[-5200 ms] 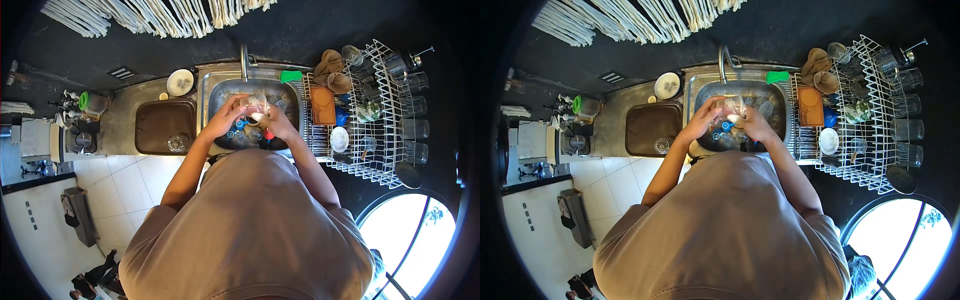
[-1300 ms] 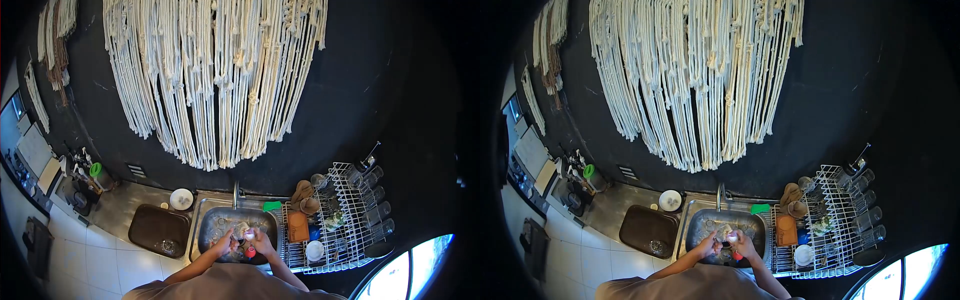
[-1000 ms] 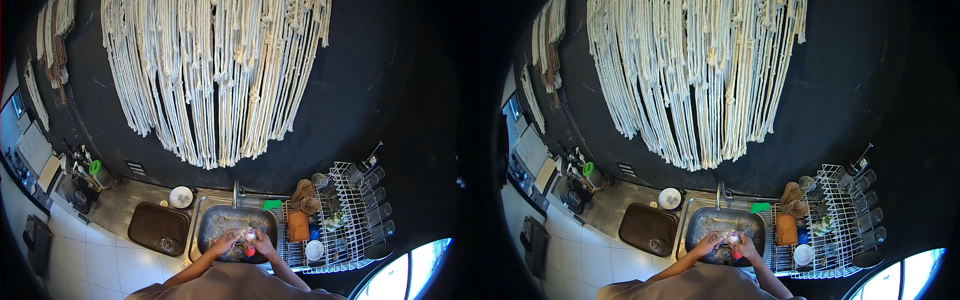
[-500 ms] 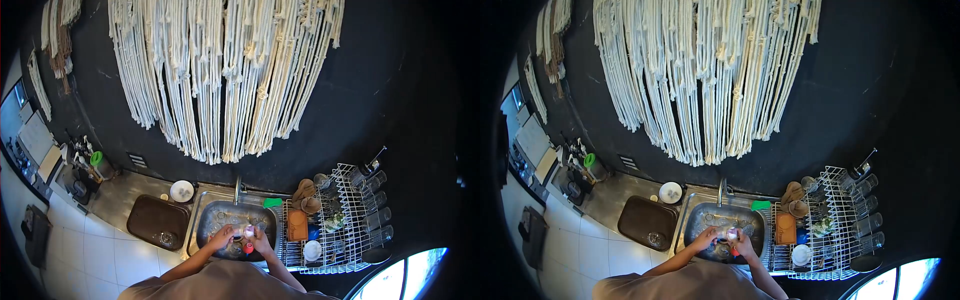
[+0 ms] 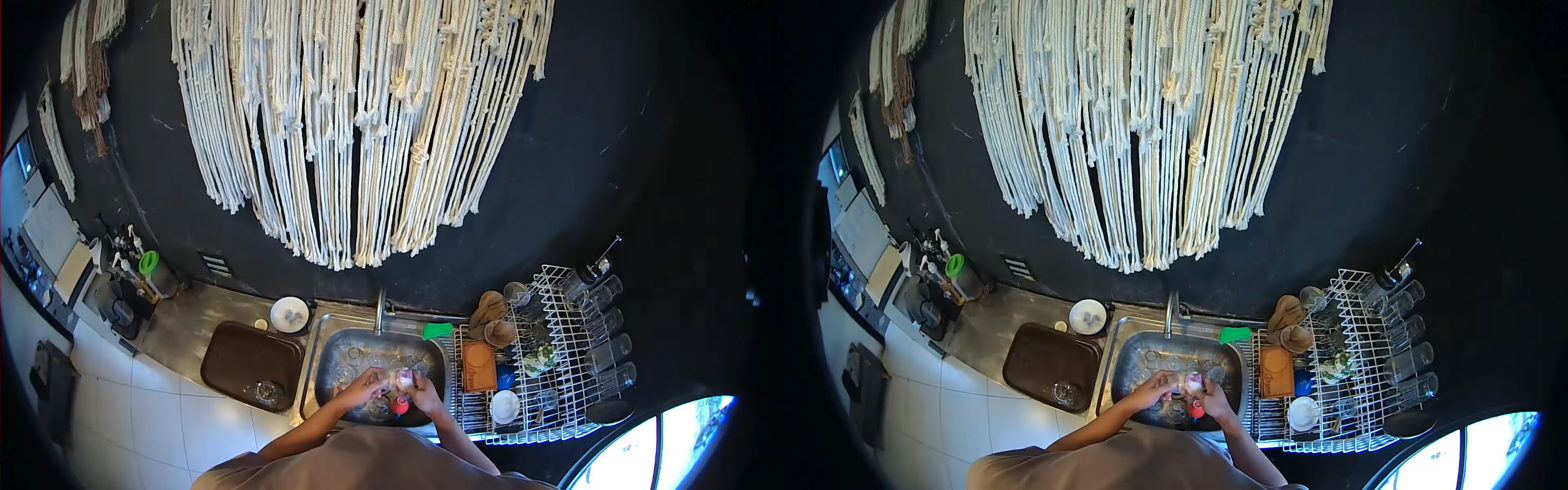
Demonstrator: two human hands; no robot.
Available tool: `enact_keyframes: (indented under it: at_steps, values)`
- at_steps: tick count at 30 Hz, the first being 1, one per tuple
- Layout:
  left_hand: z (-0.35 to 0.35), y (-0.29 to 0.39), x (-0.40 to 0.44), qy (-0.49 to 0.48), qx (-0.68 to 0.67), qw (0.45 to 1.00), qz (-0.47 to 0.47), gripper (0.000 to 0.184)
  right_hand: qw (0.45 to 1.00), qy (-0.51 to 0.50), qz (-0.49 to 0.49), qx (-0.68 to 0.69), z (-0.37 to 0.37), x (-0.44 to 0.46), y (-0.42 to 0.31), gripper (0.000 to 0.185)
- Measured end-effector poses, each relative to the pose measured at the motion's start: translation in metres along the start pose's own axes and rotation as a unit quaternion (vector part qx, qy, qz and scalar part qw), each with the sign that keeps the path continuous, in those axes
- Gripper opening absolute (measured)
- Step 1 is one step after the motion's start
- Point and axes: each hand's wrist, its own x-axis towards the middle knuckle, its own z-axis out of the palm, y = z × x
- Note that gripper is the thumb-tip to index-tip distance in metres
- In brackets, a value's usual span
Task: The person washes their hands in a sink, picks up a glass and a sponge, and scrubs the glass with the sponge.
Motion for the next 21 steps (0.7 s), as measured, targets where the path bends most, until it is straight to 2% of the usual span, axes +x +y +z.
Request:
enact_keyframes:
  at_steps: [1, 2, 3, 5, 6, 7, 8, 9, 11, 13, 15, 16, 17, 18, 20, 21]
  values:
    - [0.004, 0.009, -0.011, 0.024, 0.139, 0.980, 0.140, 0.051, 1.000, 0.002, 0.001, 0.002, 0.002, -0.002, -0.006, 0.019]
    - [0.007, 0.014, -0.019, 0.045, 0.271, 0.922, 0.273, 0.050, 0.999, 0.006, 0.026, 0.045, 0.004, -0.007, -0.023, 0.019]
    - [0.008, 0.018, -0.021, 0.042, 0.271, 0.923, 0.270, 0.050, 0.995, 0.009, 0.053, 0.087, 0.006, -0.010, -0.034, 0.018]
    - [0.009, 0.025, -0.020, 0.088, 0.308, 0.880, 0.350, 0.057, 0.994, 0.015, 0.059, 0.092, 0.005, -0.011, -0.032, 0.019]
    - [0.008, 0.030, -0.017, 0.089, 0.308, 0.879, 0.352, 0.057, 0.995, 0.024, 0.025, 0.096, 0.004, -0.008, -0.029, 0.020]
    - [0.006, 0.032, -0.013, 0.049, 0.068, 0.987, 0.137, 0.058, 0.994, 0.031, -0.008, 0.100, 0.004, -0.005, -0.031, 0.022]
    - [0.003, 0.034, -0.009, 0.003, -0.182, 0.979, -0.094, 0.060, 0.993, 0.034, 0.000, 0.111, 0.003, -0.003, -0.033, 0.023]
    - [-0.003, 0.034, -0.003, 0.003, -0.183, 0.979, -0.094, 0.060, 0.993, 0.033, 0.001, 0.110, 0.002, -0.004, -0.035, 0.023]
    - [-0.016, 0.034, 0.008, -0.122, -0.216, 0.957, -0.151, 0.065, 0.997, 0.040, -0.014, 0.066, 0.004, -0.007, -0.071, 0.024]
    - [-0.014, 0.036, 0.009, -0.110, -0.220, 0.961, -0.127, 0.061, 0.999, 0.035, -0.033, 0.022, -0.002, -0.002, -0.067, 0.023]
    - [-0.010, 0.038, 0.009, -0.060, -0.030, 0.997, 0.038, 0.050, 0.998, 0.034, -0.052, -0.021, -0.007, 0.000, -0.063, 0.023]
    - [-0.007, 0.042, 0.004, -0.061, -0.029, 0.997, 0.038, 0.050, 0.999, 0.040, -0.013, -0.001, -0.007, -0.001, -0.063, 0.023]
    - [-0.004, 0.047, -0.004, -0.025, 0.135, 0.976, 0.172, 0.053, 0.999, 0.045, 0.025, 0.019, -0.008, 0.001, -0.064, 0.024]
    - [-0.002, 0.052, -0.008, 0.014, 0.292, 0.909, 0.298, 0.057, 0.999, 0.045, 0.022, 0.018, -0.009, 0.004, -0.055, 0.024]
    - [-0.002, 0.044, -0.004, 0.014, 0.248, 0.915, 0.317, 0.059, 0.994, 0.075, -0.062, -0.052, -0.007, 0.009, -0.042, 0.033]
    - [-0.001, 0.038, -0.003, 0.014, 0.201, 0.922, 0.332, 0.061, 0.994, 0.075, -0.063, -0.053, -0.009, 0.009, -0.036, 0.033]
